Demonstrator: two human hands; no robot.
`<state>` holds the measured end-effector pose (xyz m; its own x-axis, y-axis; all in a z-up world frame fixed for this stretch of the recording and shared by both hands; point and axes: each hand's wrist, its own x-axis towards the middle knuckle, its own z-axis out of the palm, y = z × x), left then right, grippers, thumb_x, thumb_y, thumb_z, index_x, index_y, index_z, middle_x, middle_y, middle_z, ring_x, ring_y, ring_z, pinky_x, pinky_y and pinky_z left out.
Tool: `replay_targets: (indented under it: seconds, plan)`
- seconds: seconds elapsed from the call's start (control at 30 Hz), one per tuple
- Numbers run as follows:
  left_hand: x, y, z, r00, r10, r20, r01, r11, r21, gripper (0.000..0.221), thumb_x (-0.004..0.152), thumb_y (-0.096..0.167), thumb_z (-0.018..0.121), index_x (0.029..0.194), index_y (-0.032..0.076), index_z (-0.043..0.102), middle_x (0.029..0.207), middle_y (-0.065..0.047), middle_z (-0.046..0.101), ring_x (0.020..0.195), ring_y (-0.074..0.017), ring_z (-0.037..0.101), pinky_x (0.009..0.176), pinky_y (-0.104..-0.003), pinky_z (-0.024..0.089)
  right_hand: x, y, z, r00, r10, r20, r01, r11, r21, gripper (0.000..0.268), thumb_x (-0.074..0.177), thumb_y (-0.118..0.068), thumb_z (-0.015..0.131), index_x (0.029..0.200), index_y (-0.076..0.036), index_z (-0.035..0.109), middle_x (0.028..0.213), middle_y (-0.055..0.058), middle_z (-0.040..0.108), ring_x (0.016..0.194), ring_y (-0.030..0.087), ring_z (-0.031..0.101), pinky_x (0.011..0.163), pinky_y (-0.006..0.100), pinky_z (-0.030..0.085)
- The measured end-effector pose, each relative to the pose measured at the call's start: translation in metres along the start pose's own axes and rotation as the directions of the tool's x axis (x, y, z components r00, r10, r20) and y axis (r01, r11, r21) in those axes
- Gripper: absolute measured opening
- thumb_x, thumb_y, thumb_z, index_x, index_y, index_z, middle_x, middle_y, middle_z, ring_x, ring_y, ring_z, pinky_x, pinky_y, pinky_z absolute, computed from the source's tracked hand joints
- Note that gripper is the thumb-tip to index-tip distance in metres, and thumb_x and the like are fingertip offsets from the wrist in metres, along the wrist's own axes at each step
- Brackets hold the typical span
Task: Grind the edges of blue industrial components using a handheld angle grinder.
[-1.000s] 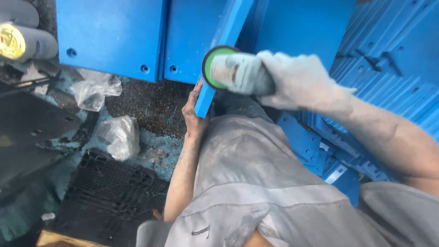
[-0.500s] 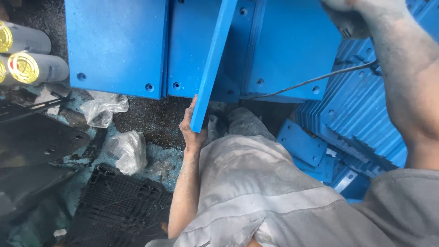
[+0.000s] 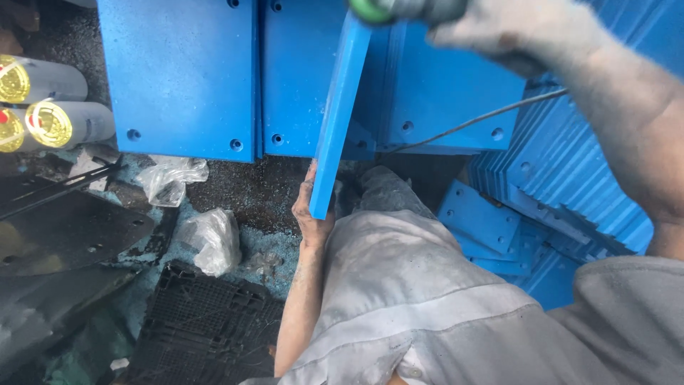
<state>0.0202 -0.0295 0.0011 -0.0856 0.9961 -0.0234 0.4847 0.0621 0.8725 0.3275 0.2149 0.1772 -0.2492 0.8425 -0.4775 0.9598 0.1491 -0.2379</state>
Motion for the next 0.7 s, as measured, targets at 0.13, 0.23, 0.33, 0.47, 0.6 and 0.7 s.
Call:
replay_targets:
  seconds: [0.13, 0.23, 0.33, 0.47, 0.6, 0.7]
  plan:
    - [0.000, -0.015, -0.002, 0.998, 0.056, -0.029, -0.055, 0.998, 0.011, 0.036, 0.091, -0.006, 0.064, 0.126, 0.001, 0.062, 0.148, -0.019, 0.061, 0.121, -0.0334, 0.072, 0.091, -0.037, 0.063, -0.004, 0.008, 0.009, 0.996, 0.046, -0.077, -0.042, 0.997, 0.060, 0.061, 0.089, -0.045, 0.082, 0.132, -0.005, 0.067, 0.108, 0.024, 0.072, 0.096, 0.036, 0.072, 0.082, 0.049, 0.060]
    - [0.005, -0.017, -0.016, 0.999, 0.049, -0.015, -0.049, 0.999, -0.015, 0.035, 0.099, -0.005, 0.058, 0.132, 0.005, 0.061, 0.150, -0.018, 0.063, 0.127, -0.0318, 0.072, 0.099, -0.038, 0.064, -0.008, 0.022, 0.019, 0.981, 0.107, -0.160, -0.087, 0.988, 0.128, 0.060, 0.090, -0.044, 0.082, 0.133, -0.006, 0.067, 0.110, 0.023, 0.071, 0.098, 0.036, 0.071, 0.083, 0.049, 0.059]
    - [0.025, 0.030, -0.052, 0.954, -0.166, 0.248, 0.167, 0.986, 0.016, 0.062, 0.087, 0.010, 0.074, 0.145, 0.006, 0.052, 0.130, -0.022, 0.071, 0.116, -0.0362, 0.073, 0.093, -0.044, 0.060, -0.020, 0.043, 0.038, 0.957, 0.191, -0.218, -0.145, 0.967, 0.210, 0.059, 0.090, -0.043, 0.083, 0.133, -0.006, 0.066, 0.113, 0.023, 0.071, 0.100, 0.036, 0.070, 0.084, 0.049, 0.059]
    - [0.064, 0.066, -0.058, 0.917, 0.002, 0.399, -0.005, 1.000, 0.007, 0.093, 0.087, 0.025, 0.079, 0.158, 0.005, 0.021, 0.135, -0.034, 0.060, 0.117, -0.0471, 0.065, 0.095, -0.049, 0.056, -0.064, 0.067, 0.084, 0.909, 0.292, -0.298, -0.130, 0.877, 0.462, 0.067, 0.087, -0.038, 0.088, 0.139, -0.005, 0.061, 0.126, 0.019, 0.071, 0.113, 0.032, 0.070, 0.094, 0.045, 0.057]
    - [0.153, 0.039, 0.014, 0.920, 0.115, 0.374, -0.228, 0.934, 0.275, 0.079, 0.098, 0.025, 0.072, 0.153, -0.012, 0.027, 0.101, -0.029, 0.069, 0.092, -0.0426, 0.070, 0.082, -0.052, 0.057, -0.125, 0.074, 0.145, 0.854, 0.451, -0.257, -0.141, 0.679, 0.721, 0.079, 0.080, -0.028, 0.093, 0.146, -0.004, 0.057, 0.137, 0.015, 0.070, 0.125, 0.027, 0.068, 0.105, 0.040, 0.055]
    - [0.265, -0.006, 0.091, 0.905, 0.303, 0.300, -0.411, 0.806, 0.426, 0.060, 0.095, 0.028, 0.074, 0.129, -0.013, 0.046, 0.092, -0.028, 0.069, 0.082, -0.0394, 0.069, 0.071, -0.049, 0.055, -0.165, 0.073, 0.171, 0.835, 0.508, -0.210, -0.169, 0.602, 0.780, 0.079, 0.079, -0.026, 0.091, 0.146, -0.003, 0.057, 0.135, 0.015, 0.071, 0.124, 0.026, 0.069, 0.103, 0.038, 0.054]
